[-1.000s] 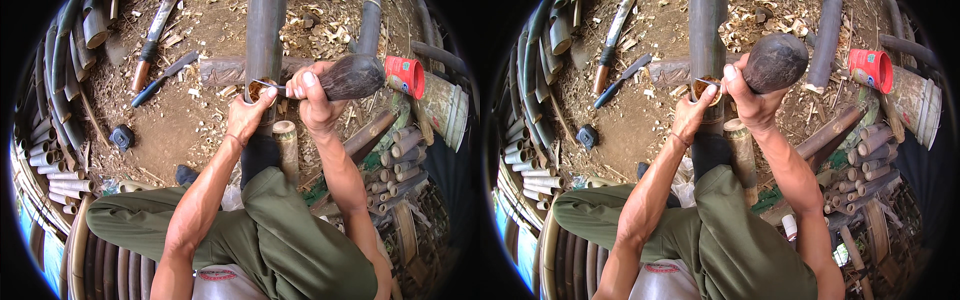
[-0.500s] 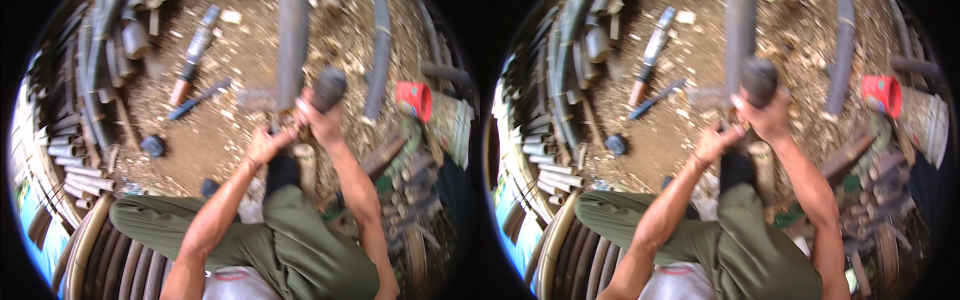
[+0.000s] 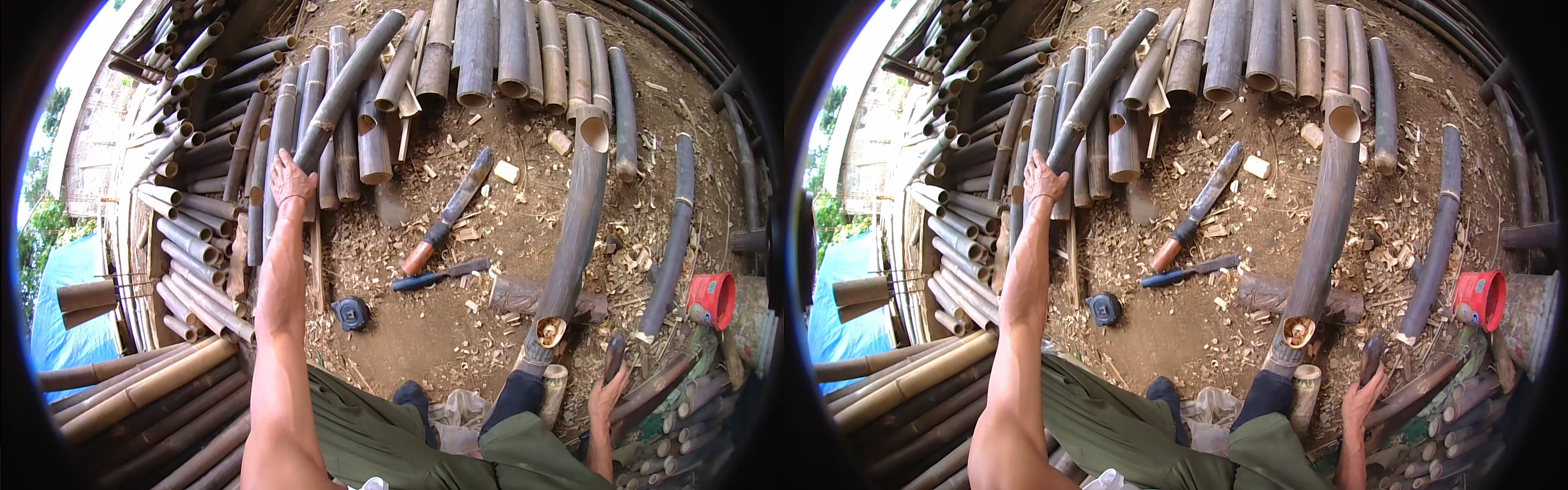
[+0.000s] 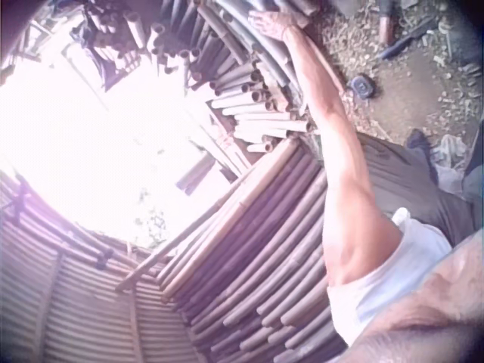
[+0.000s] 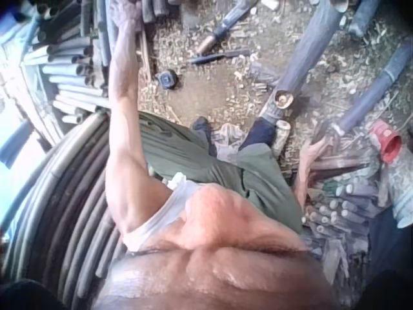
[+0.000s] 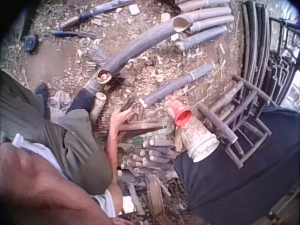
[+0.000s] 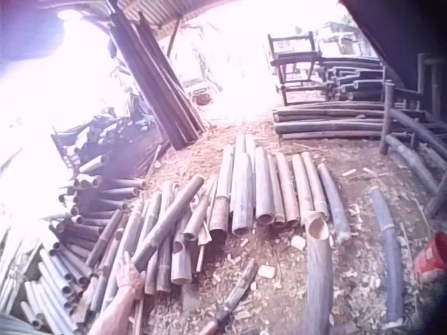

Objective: The person selects bamboo stalks from a pile and uses a knife to carve and widen a hole in the side of a bamboo pole while sitting on the ground.

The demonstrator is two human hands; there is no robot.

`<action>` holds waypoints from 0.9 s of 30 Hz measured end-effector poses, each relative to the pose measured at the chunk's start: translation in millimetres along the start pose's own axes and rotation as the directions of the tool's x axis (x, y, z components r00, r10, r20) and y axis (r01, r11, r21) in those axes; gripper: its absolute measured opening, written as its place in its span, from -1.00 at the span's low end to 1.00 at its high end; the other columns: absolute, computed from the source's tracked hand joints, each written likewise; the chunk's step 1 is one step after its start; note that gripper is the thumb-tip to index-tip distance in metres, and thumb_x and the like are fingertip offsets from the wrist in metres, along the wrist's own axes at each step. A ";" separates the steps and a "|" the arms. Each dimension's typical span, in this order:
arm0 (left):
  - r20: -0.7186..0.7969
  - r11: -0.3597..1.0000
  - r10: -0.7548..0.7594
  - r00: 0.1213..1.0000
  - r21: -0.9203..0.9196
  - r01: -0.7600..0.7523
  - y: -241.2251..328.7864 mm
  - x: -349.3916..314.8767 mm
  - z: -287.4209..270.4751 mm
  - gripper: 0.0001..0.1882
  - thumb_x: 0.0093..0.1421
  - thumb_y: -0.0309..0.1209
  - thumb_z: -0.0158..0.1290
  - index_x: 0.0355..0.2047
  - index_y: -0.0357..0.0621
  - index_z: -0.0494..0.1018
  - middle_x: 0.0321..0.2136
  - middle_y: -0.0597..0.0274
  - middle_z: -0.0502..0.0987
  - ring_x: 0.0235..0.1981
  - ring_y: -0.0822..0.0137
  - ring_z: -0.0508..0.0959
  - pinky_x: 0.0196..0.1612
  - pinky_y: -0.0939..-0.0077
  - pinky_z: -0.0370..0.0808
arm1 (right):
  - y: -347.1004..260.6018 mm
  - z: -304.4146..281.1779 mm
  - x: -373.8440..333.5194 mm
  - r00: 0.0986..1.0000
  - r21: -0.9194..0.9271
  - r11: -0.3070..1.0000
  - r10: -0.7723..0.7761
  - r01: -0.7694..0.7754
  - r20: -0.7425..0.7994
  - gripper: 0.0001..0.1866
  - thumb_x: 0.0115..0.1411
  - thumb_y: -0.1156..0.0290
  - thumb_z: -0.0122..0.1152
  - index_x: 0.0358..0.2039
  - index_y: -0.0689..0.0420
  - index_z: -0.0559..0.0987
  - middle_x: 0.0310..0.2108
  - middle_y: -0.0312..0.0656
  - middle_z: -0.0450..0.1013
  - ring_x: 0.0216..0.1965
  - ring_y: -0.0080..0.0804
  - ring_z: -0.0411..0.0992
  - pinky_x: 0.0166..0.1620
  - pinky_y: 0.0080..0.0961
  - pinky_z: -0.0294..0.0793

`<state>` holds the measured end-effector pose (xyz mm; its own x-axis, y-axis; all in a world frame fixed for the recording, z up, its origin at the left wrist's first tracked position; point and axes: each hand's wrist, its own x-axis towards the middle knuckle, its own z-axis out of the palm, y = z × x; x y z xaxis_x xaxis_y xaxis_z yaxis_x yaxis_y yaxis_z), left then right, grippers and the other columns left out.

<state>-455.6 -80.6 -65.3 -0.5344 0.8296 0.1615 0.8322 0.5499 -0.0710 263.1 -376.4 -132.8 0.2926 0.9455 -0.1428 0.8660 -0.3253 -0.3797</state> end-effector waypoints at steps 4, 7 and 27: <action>0.344 0.999 0.028 0.938 0.033 -0.042 -21.5 13.7 17.4 0.01 -0.12 -0.13 0.34 0.24 -0.31 0.08 0.10 -0.21 0.36 0.10 -0.05 0.42 0.16 0.17 0.40 | 9.0 15.3 -5.1 0.996 -0.051 0.997 0.059 -0.055 0.067 -0.30 0.06 0.65 0.14 0.24 0.21 0.18 0.03 0.16 0.22 0.10 0.23 0.17 0.13 0.03 0.16; 0.534 0.946 0.161 0.830 -0.324 0.025 -9.1 5.5 20.1 -0.31 -0.15 -0.24 0.33 -0.03 -0.34 0.37 -0.23 -0.02 0.56 -0.24 0.10 0.58 -0.07 0.27 0.55 | 25.3 21.6 -6.2 0.993 -0.069 0.995 0.074 -0.068 0.088 -0.30 0.05 0.62 0.17 0.24 0.19 0.20 0.06 0.13 0.21 0.11 0.18 0.17 0.14 -0.02 0.18; 0.238 -0.309 0.391 0.889 -0.876 0.371 93.3 -137.5 -166.7 -0.47 -0.07 -0.27 0.38 -0.16 -0.22 0.41 -0.40 0.15 0.54 -0.44 0.28 0.59 -0.35 0.34 0.60 | 64.0 22.2 -186.2 0.988 0.029 0.999 -0.026 0.022 0.151 -0.18 -0.07 0.29 0.37 0.20 0.23 0.26 0.07 0.08 0.26 0.13 0.04 0.26 0.17 -0.12 0.24</action>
<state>-279.9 -159.5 70.0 -0.1846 0.9757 -0.1184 -0.3261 0.0528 0.9439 255.1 -573.5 -150.8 0.2052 0.9409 -0.2694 0.8603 -0.3046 -0.4087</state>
